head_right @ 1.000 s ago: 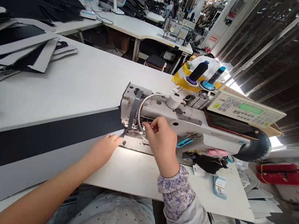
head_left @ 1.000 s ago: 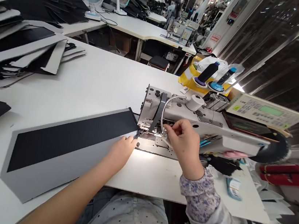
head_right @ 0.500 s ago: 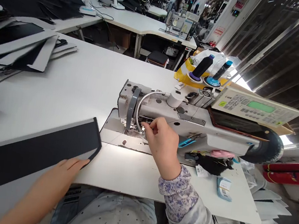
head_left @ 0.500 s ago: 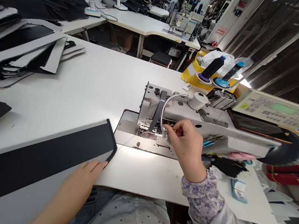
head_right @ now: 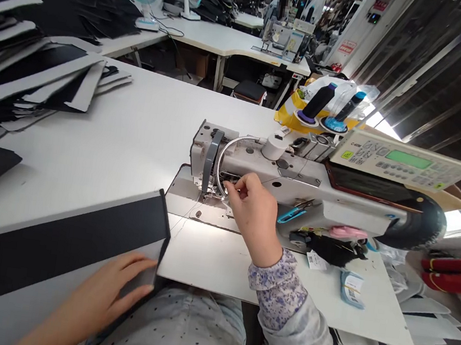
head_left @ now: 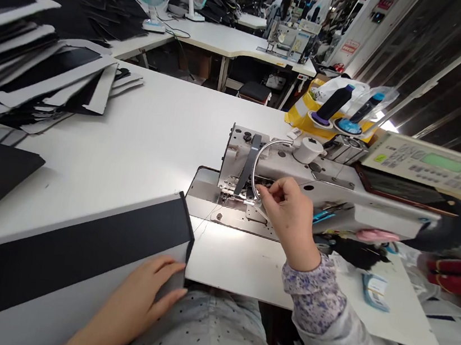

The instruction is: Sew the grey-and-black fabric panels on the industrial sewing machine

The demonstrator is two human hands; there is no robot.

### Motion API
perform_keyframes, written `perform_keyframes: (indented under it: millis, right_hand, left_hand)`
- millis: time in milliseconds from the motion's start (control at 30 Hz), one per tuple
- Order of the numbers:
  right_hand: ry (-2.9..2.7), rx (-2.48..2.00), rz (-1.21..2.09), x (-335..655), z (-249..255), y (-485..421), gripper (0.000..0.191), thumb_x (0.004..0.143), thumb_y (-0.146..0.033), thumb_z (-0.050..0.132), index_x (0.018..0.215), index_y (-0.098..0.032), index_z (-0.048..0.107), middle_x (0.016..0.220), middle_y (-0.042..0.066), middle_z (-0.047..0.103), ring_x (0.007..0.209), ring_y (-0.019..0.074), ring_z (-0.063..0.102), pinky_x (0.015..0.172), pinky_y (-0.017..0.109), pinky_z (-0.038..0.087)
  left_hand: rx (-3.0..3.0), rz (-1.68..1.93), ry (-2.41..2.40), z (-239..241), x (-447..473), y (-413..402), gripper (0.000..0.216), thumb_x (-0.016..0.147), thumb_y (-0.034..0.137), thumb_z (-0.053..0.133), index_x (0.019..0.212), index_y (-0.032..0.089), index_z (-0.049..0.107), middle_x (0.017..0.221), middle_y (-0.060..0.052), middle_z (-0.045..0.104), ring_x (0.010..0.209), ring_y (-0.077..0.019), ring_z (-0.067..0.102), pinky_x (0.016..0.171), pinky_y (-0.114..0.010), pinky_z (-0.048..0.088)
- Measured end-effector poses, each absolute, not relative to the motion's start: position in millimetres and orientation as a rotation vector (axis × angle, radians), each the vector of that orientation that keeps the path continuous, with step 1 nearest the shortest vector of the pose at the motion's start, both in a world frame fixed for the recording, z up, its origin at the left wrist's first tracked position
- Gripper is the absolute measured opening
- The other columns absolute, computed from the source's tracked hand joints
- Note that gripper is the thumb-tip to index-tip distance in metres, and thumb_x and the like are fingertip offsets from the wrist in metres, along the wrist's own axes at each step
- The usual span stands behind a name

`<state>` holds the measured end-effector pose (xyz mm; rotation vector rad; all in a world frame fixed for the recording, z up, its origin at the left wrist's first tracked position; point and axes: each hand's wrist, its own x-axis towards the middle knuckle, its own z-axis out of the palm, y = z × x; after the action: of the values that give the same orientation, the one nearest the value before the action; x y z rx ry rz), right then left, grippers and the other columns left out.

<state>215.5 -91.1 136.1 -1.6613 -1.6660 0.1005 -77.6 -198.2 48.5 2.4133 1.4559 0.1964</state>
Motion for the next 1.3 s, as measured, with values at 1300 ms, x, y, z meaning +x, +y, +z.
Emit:
perform_keyframes:
  millis: [1300]
  right_hand:
    - [-1.685,-1.689,0.158,216.3,140.5,-86.3,0.029,0.083,-0.040,0.058,0.073,-0.022,0.039,0.054,-0.007,0.043,0.048,0.0096,0.038,0.052,0.023,0.024]
  left_hand:
    - [2.207,-0.344,1.822,93.7,-160.3,-186.5,0.049,0.089,0.053,0.037,0.061,0.023,0.063,0.062,-0.001,0.067,0.062,-0.0203,0.062,0.064,-0.031,0.042]
